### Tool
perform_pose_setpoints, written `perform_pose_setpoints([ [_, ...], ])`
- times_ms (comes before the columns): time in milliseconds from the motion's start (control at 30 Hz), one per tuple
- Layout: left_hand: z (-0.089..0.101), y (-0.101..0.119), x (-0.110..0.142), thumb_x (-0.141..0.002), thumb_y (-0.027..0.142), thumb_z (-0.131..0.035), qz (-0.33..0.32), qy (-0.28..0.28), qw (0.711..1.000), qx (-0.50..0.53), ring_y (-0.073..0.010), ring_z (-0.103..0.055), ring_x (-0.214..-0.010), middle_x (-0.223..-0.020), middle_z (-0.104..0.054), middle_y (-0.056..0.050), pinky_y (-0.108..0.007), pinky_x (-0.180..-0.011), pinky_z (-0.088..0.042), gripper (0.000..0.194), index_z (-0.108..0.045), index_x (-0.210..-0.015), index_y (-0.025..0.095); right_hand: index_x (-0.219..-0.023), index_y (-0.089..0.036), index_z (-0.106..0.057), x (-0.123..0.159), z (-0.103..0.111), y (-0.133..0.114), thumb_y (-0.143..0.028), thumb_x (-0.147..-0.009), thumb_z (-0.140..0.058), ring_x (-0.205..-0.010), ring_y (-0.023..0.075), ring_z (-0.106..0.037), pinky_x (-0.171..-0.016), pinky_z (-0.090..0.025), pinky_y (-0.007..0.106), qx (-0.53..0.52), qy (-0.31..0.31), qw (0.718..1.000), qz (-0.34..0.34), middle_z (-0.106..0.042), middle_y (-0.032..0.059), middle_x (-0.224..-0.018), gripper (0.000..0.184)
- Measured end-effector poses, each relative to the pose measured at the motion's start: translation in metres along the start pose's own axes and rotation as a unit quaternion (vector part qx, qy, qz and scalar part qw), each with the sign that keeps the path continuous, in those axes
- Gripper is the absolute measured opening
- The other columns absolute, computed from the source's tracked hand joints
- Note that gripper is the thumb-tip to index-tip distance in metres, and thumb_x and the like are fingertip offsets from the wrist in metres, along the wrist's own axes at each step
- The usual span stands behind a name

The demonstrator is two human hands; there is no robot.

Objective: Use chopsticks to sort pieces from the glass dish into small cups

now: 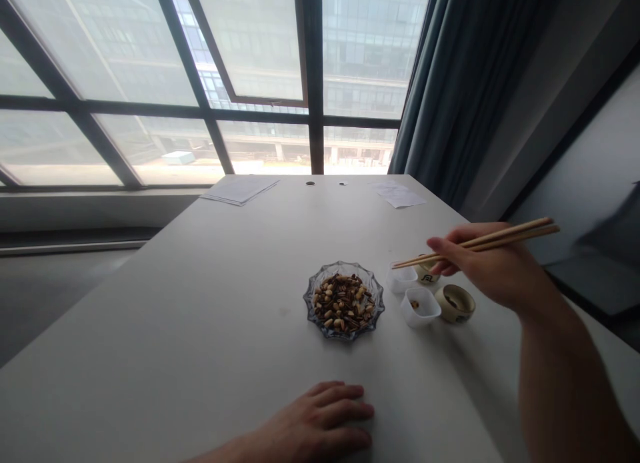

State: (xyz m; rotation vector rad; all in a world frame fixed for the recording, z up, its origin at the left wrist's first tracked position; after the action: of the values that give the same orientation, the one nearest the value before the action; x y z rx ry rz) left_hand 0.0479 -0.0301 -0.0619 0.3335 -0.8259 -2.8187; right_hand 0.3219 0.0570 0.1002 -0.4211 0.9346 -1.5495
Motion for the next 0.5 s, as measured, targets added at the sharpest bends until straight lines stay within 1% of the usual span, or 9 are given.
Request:
perform_pose_setpoints([
  [100,0.000,0.000,0.000,-0.107,0.022,-0.059,0.001,0.000,1.000,-0.006,-0.0284,-0.054,-0.146,-0.149,-0.066,-0.009,-0.042,-0.124,-0.042,0.029,-0.062,-0.135,0.026,-0.075,-0.021,-0.076,0.009,-0.044,-0.016,-0.047,-0.092,-0.074,-0.065,0.0225,-0.078,-0.057,-0.060,0.026,-0.040,-0.132,0.990,0.015,-0.079,0.0072,-0.070,0.031],
  [133,-0.001,-0.001,0.001,-0.107,0.023,-0.059,0.002,-0.001,1.000,-0.009,-0.0281,-0.054,-0.146,-0.149,-0.066,-0.009,-0.041,-0.124,-0.042,0.028,-0.062,-0.135,0.026,-0.075,-0.020,-0.076,0.012,-0.057,-0.019,-0.044,-0.092,-0.074,-0.065,0.0219,-0.078,-0.057,-0.058,0.025,-0.037,-0.165,0.986,0.018,-0.079,0.0063,-0.069,0.030],
  [200,-0.003,-0.002,0.001,-0.107,0.024,-0.059,0.001,-0.003,1.000,-0.016,-0.0280,-0.054,-0.146,-0.148,-0.066,-0.009,-0.040,-0.124,-0.042,0.027,-0.062,-0.134,0.025,-0.071,-0.019,-0.074,0.016,-0.078,-0.021,-0.040,-0.092,-0.074,-0.064,0.0207,-0.077,-0.055,-0.055,0.024,-0.021,-0.209,0.977,0.020,-0.077,0.0049,-0.066,0.029],
  [267,-0.005,-0.002,0.001,-0.107,0.024,-0.059,-0.006,-0.003,1.000,-0.017,-0.0281,-0.054,-0.146,-0.148,-0.066,-0.009,-0.040,-0.124,-0.042,0.027,-0.062,-0.134,0.025,-0.067,-0.019,-0.070,0.018,-0.092,-0.021,-0.039,-0.092,-0.074,-0.063,0.0205,-0.076,-0.054,-0.053,0.024,-0.015,-0.231,0.973,0.018,-0.076,0.0043,-0.064,0.032],
  [333,-0.005,-0.003,0.001,-0.106,0.024,-0.059,-0.012,0.003,1.000,-0.016,-0.0285,-0.055,-0.146,-0.148,-0.066,-0.009,-0.041,-0.124,-0.043,0.028,-0.061,-0.134,0.025,-0.066,-0.019,-0.068,0.019,-0.101,-0.019,-0.041,-0.092,-0.073,-0.062,0.0207,-0.076,-0.053,-0.053,0.025,-0.023,-0.242,0.970,0.015,-0.075,0.0039,-0.064,0.034],
  [400,-0.005,-0.003,0.002,-0.106,0.024,-0.060,-0.012,0.009,1.000,-0.016,-0.0290,-0.055,-0.146,-0.148,-0.066,-0.009,-0.041,-0.124,-0.042,0.029,-0.061,-0.134,0.026,-0.068,-0.019,-0.067,0.020,-0.105,-0.016,-0.043,-0.093,-0.072,-0.062,0.0206,-0.076,-0.053,-0.053,0.025,-0.030,-0.249,0.968,0.015,-0.075,0.0034,-0.066,0.034],
  [500,-0.004,-0.002,0.001,-0.106,0.023,-0.060,-0.010,0.013,1.000,-0.016,-0.0289,-0.055,-0.145,-0.148,-0.067,-0.009,-0.042,-0.124,-0.042,0.028,-0.062,-0.134,0.025,-0.071,-0.019,-0.068,0.020,-0.107,-0.013,-0.044,-0.094,-0.070,-0.062,0.0202,-0.075,-0.053,-0.053,0.025,-0.028,-0.254,0.967,0.014,-0.074,0.0031,-0.066,0.034],
])
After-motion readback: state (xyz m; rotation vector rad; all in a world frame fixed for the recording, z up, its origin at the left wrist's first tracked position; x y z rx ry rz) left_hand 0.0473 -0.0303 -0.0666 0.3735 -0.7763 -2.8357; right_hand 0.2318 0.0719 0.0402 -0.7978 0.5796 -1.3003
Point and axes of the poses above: each hand's wrist, its own x-axis away from the middle knuckle, its own z-axis out of the back of the hand, y = z × x, the point moved 7 cm from there along -x, towards the middle knuckle
